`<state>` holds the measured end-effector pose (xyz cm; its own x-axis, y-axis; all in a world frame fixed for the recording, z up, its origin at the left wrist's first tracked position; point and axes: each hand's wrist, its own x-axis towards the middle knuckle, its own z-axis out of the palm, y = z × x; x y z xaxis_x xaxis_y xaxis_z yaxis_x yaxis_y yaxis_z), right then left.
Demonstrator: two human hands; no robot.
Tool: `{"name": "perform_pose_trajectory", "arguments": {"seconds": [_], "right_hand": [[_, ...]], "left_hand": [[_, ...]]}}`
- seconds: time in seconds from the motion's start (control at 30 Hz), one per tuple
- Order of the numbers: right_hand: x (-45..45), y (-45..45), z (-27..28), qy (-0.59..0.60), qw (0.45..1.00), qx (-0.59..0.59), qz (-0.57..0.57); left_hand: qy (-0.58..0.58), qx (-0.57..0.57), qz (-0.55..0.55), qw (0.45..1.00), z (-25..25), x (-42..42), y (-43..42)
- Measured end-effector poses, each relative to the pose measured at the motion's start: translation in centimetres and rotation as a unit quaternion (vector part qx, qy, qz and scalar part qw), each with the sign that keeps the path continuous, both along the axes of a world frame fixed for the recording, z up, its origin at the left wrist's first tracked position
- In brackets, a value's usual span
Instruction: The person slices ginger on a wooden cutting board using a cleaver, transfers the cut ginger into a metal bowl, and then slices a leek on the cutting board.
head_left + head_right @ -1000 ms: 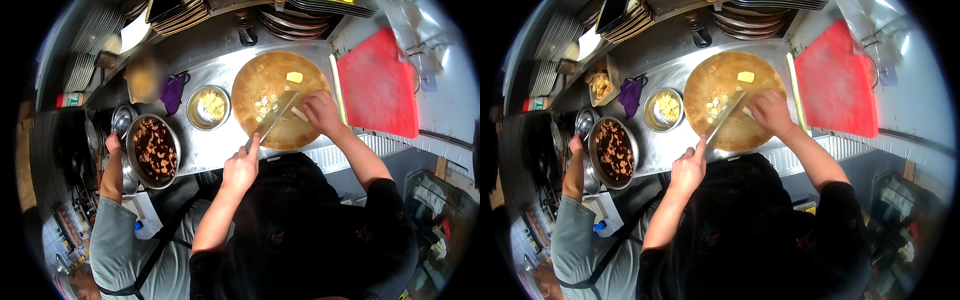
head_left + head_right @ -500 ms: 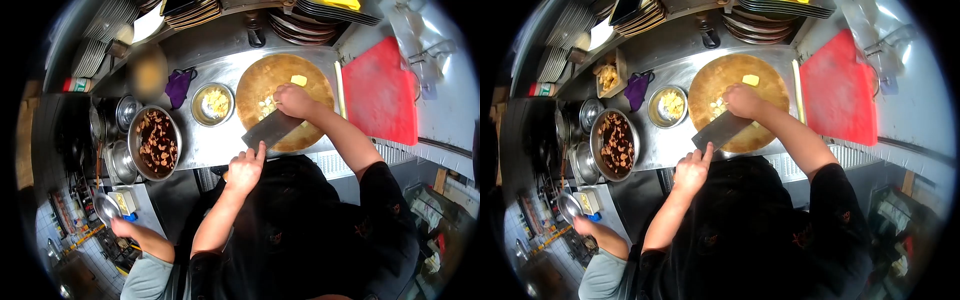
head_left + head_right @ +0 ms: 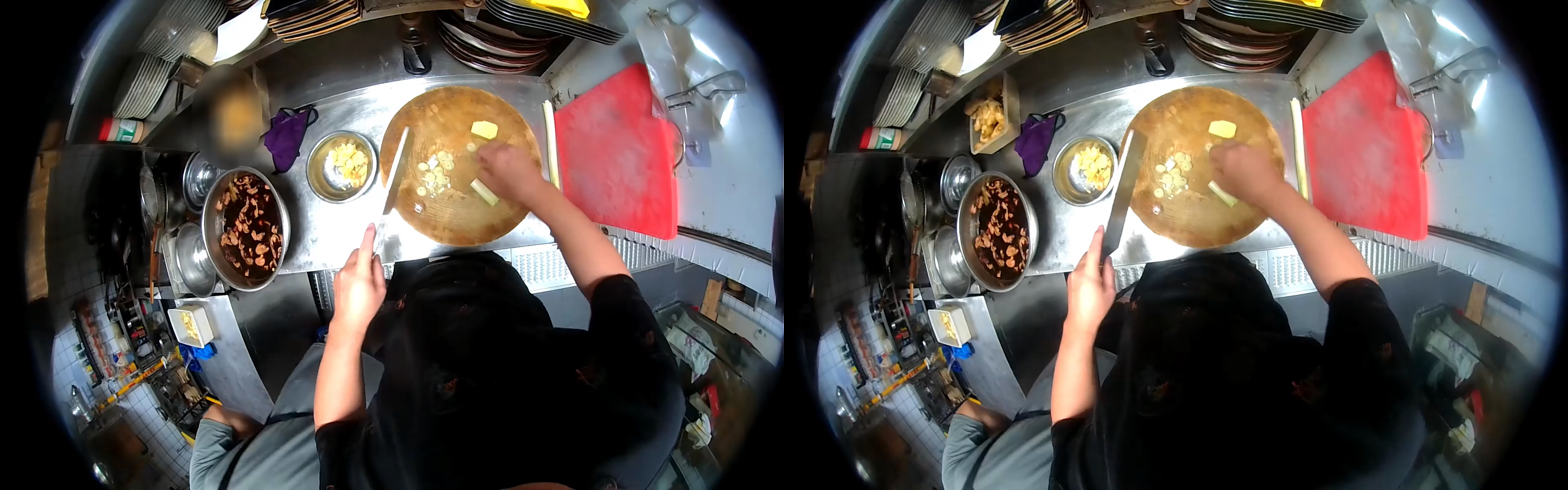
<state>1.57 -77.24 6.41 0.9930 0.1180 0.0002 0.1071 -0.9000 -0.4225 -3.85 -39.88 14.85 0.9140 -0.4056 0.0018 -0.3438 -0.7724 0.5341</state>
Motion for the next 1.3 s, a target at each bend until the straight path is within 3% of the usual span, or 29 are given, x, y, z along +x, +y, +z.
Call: {"name": "perform_pose_trajectory", "arguments": {"seconds": [0.07, 0.2, 0.4, 0.7, 0.9, 1.1, 1.3], "right_hand": [[-2.7, 1.0, -0.2, 0.038, 0.998, -0.036, 0.032], [-5.1, 1.4, -3.2, -0.017, 0.999, 0.015, 0.047], [-4.7, 1.0, -3.5, -0.016, 0.995, 0.056, 0.075], [-5.1, 0.5, -3.7, -0.018, 0.994, 0.077, 0.079], [-5.1, 0.2, -3.3, 0.023, 0.996, 0.044, 0.079], [-5.3, 0.2, -3.6, 0.005, 0.995, 0.062, 0.079], [-5.4, 0.1, -3.2, 0.013, 0.996, 0.042, 0.078]], "left_hand": [[0.010, -0.005, -0.010, 1.000, -0.2, 0.0, 0.1], [0.059, 0.099, -0.080, 0.990, -0.4, -0.9, -2.5], [0.042, 0.141, -0.167, 0.975, -1.3, -1.4, -6.2], [0.071, 0.158, -0.197, 0.965, -0.1, -1.2, -6.3], [0.041, 0.142, -0.184, 0.972, -4.2, -1.0, -7.4], [0.068, 0.162, -0.195, 0.965, -0.6, -1.0, -6.7], [0.019, 0.128, -0.196, 0.972, -4.0, -0.8, -7.6]]}}
